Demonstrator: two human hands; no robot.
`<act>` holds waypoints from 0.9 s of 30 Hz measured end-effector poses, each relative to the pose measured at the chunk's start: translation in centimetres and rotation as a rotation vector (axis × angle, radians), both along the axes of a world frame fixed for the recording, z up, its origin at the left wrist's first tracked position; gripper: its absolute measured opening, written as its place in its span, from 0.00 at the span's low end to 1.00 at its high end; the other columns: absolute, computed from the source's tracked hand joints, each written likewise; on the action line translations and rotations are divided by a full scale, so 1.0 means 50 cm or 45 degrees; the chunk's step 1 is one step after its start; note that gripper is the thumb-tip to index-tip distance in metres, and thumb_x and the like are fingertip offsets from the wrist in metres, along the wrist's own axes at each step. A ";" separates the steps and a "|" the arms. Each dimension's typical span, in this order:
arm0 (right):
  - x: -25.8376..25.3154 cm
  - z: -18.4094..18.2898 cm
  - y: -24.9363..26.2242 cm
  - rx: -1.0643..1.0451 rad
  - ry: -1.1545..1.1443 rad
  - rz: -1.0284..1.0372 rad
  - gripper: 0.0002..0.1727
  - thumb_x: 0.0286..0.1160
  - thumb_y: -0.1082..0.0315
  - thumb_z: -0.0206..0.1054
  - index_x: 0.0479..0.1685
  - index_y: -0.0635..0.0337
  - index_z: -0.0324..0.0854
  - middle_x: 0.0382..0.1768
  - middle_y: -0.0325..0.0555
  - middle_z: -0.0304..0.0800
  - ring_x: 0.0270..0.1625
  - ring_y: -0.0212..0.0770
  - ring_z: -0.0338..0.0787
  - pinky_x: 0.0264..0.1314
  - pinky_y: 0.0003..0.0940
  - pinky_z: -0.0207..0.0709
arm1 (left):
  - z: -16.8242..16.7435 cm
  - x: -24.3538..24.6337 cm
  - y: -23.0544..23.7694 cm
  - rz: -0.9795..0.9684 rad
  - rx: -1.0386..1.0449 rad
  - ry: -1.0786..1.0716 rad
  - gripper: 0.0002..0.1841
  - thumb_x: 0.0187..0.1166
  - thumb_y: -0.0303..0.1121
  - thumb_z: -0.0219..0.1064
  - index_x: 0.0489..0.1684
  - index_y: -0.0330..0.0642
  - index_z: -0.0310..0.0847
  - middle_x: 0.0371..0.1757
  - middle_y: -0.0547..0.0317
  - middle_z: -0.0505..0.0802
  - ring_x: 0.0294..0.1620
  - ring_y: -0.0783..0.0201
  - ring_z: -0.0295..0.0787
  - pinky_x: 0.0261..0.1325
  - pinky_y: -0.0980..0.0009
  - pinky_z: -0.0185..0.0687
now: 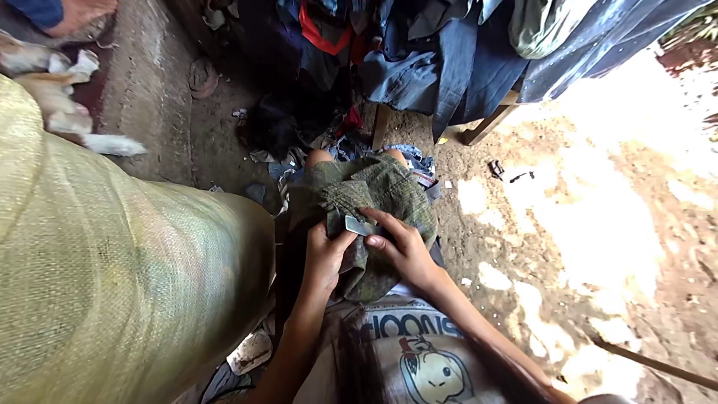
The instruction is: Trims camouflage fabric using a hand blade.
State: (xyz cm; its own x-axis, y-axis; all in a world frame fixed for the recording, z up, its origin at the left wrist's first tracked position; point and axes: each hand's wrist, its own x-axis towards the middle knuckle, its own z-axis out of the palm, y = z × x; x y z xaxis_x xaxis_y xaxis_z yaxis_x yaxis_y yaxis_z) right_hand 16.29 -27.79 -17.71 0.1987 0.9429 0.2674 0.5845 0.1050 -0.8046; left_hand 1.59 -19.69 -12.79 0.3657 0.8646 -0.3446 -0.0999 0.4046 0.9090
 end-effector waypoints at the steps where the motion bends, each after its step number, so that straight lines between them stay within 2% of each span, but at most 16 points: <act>1: -0.002 -0.001 0.003 0.001 0.010 0.009 0.31 0.86 0.44 0.58 0.73 0.59 0.82 0.54 0.53 0.94 0.50 0.45 0.95 0.52 0.45 0.87 | -0.001 0.000 0.002 0.005 0.012 0.003 0.07 0.70 0.14 0.68 0.40 0.33 0.84 0.33 0.61 0.95 0.37 0.73 0.93 0.48 0.74 0.91; 5: -0.007 0.013 0.024 0.086 0.014 0.068 0.31 0.86 0.45 0.59 0.73 0.62 0.82 0.55 0.53 0.94 0.47 0.40 0.94 0.50 0.40 0.87 | 0.009 -0.012 0.015 0.015 0.124 0.002 0.07 0.68 0.15 0.69 0.39 0.35 0.86 0.34 0.63 0.95 0.38 0.75 0.93 0.48 0.75 0.91; 8: -0.005 0.046 0.053 0.180 -0.067 0.122 0.31 0.85 0.45 0.60 0.72 0.61 0.83 0.51 0.53 0.94 0.42 0.39 0.92 0.46 0.38 0.86 | 0.038 -0.027 0.030 0.043 0.189 -0.016 0.08 0.66 0.15 0.70 0.36 0.38 0.86 0.32 0.67 0.95 0.36 0.77 0.93 0.47 0.77 0.91; 9: -0.004 0.060 0.064 0.219 -0.097 0.138 0.31 0.84 0.44 0.60 0.71 0.60 0.83 0.49 0.53 0.94 0.42 0.40 0.92 0.45 0.38 0.86 | 0.052 -0.034 0.036 0.052 0.211 -0.037 0.09 0.66 0.14 0.69 0.36 0.38 0.86 0.32 0.68 0.95 0.36 0.78 0.92 0.47 0.77 0.91; 12: -0.004 0.096 0.087 0.344 -0.136 0.190 0.30 0.84 0.45 0.60 0.70 0.62 0.84 0.51 0.54 0.94 0.49 0.38 0.93 0.52 0.34 0.86 | 0.091 -0.051 0.050 0.081 0.270 -0.116 0.10 0.65 0.14 0.68 0.38 0.39 0.85 0.34 0.69 0.95 0.38 0.78 0.93 0.48 0.77 0.91; 16: -0.005 0.110 0.093 0.445 -0.153 0.206 0.29 0.84 0.44 0.60 0.71 0.57 0.84 0.40 0.52 0.91 0.40 0.36 0.89 0.45 0.29 0.83 | 0.114 -0.070 0.061 0.059 0.315 -0.190 0.12 0.65 0.14 0.66 0.39 0.40 0.86 0.35 0.68 0.96 0.38 0.76 0.94 0.49 0.76 0.92; 20: -0.011 0.108 0.089 0.492 -0.170 0.182 0.27 0.86 0.46 0.59 0.68 0.55 0.87 0.34 0.49 0.87 0.36 0.35 0.85 0.43 0.25 0.80 | 0.120 -0.072 0.058 0.034 0.311 -0.228 0.12 0.65 0.13 0.67 0.39 0.41 0.86 0.35 0.68 0.96 0.38 0.76 0.94 0.49 0.76 0.92; 23: -0.023 0.105 0.087 0.511 -0.140 0.128 0.26 0.85 0.46 0.61 0.64 0.58 0.88 0.36 0.50 0.89 0.39 0.35 0.87 0.44 0.26 0.81 | 0.115 -0.067 0.052 0.045 0.311 -0.226 0.12 0.65 0.14 0.69 0.39 0.40 0.86 0.35 0.67 0.96 0.39 0.76 0.94 0.51 0.76 0.92; 27: -0.033 0.117 0.084 0.519 -0.117 0.109 0.28 0.84 0.46 0.62 0.62 0.64 0.85 0.47 0.53 0.93 0.50 0.33 0.91 0.55 0.24 0.82 | 0.122 -0.061 0.043 0.043 0.299 -0.238 0.12 0.63 0.13 0.70 0.37 0.41 0.86 0.34 0.67 0.96 0.38 0.76 0.94 0.49 0.76 0.92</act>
